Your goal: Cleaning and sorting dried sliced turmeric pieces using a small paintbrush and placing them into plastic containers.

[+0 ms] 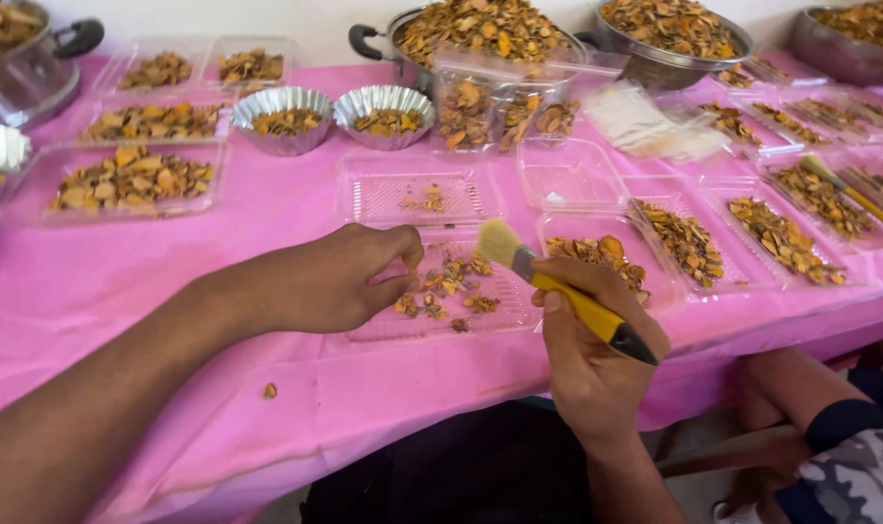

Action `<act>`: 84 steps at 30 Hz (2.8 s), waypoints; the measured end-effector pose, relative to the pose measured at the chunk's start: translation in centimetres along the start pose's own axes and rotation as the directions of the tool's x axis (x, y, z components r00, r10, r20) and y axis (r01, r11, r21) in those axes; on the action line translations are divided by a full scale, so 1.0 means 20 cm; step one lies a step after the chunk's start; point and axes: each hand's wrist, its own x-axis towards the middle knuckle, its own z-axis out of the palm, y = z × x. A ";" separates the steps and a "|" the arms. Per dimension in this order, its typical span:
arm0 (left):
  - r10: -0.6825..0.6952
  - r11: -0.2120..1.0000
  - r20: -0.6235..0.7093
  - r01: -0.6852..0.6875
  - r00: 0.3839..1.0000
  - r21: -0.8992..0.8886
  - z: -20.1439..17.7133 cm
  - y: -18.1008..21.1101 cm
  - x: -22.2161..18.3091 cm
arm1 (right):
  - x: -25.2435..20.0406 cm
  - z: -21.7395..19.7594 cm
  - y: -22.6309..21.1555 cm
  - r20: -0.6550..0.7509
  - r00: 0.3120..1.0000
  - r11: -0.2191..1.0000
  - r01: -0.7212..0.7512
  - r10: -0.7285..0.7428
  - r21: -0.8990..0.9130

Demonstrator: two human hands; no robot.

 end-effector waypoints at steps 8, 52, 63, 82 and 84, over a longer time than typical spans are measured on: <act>-0.058 0.993 0.182 0.037 0.982 0.113 0.02 0.01 -0.03 | 0.06 0.03 -0.04 0.115 0.991 0.963 -0.039 0.072 -0.268; 0.014 1.000 0.223 -0.017 0.975 0.014 0.12 -0.01 0.03 | 0.04 0.06 0.02 0.223 0.974 0.998 -0.056 0.049 0.022; -0.055 0.993 0.093 0.064 0.994 -0.099 0.13 -0.08 0.08 | 0.01 0.04 0.07 0.144 0.989 0.995 -0.030 0.015 0.100; 0.018 0.672 -0.213 -0.169 0.977 -0.720 0.15 -0.08 0.06 | -0.08 0.01 0.04 -0.139 0.990 0.966 0.017 0.020 0.258; 0.030 0.659 -0.220 -0.185 0.975 -0.729 0.16 -0.11 0.07 | -0.09 0.02 0.02 -0.030 0.997 0.961 -0.057 0.067 0.272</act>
